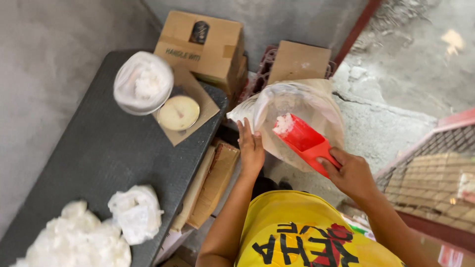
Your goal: Scooping white powder from a large sack into small plastic bags, weighing them on a scale, and tying them shut.
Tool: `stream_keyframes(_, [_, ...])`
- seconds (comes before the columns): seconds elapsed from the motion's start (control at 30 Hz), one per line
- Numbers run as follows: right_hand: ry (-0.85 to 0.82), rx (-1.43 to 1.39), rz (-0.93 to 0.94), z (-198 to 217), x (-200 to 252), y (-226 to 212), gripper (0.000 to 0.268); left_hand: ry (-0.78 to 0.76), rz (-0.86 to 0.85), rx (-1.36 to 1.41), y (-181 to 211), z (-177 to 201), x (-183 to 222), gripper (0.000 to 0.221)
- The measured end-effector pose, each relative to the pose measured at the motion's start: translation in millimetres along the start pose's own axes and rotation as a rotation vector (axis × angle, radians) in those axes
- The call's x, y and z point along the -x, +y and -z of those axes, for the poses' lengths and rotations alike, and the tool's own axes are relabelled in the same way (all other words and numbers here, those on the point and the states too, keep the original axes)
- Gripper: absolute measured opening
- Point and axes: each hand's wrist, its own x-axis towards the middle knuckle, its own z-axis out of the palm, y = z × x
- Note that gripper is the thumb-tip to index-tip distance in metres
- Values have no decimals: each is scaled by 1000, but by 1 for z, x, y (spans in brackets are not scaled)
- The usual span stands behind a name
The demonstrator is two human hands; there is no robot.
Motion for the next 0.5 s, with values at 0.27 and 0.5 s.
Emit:
stream_keyframes(0.27, [-111, -11, 67, 15, -31, -48, 31, 232, -66, 77, 9, 54, -5, 64])
stream_keyframes(0.5, [-149, -3, 297, -2, -101, -118, 28, 439, 4, 92, -3, 143, -55, 61])
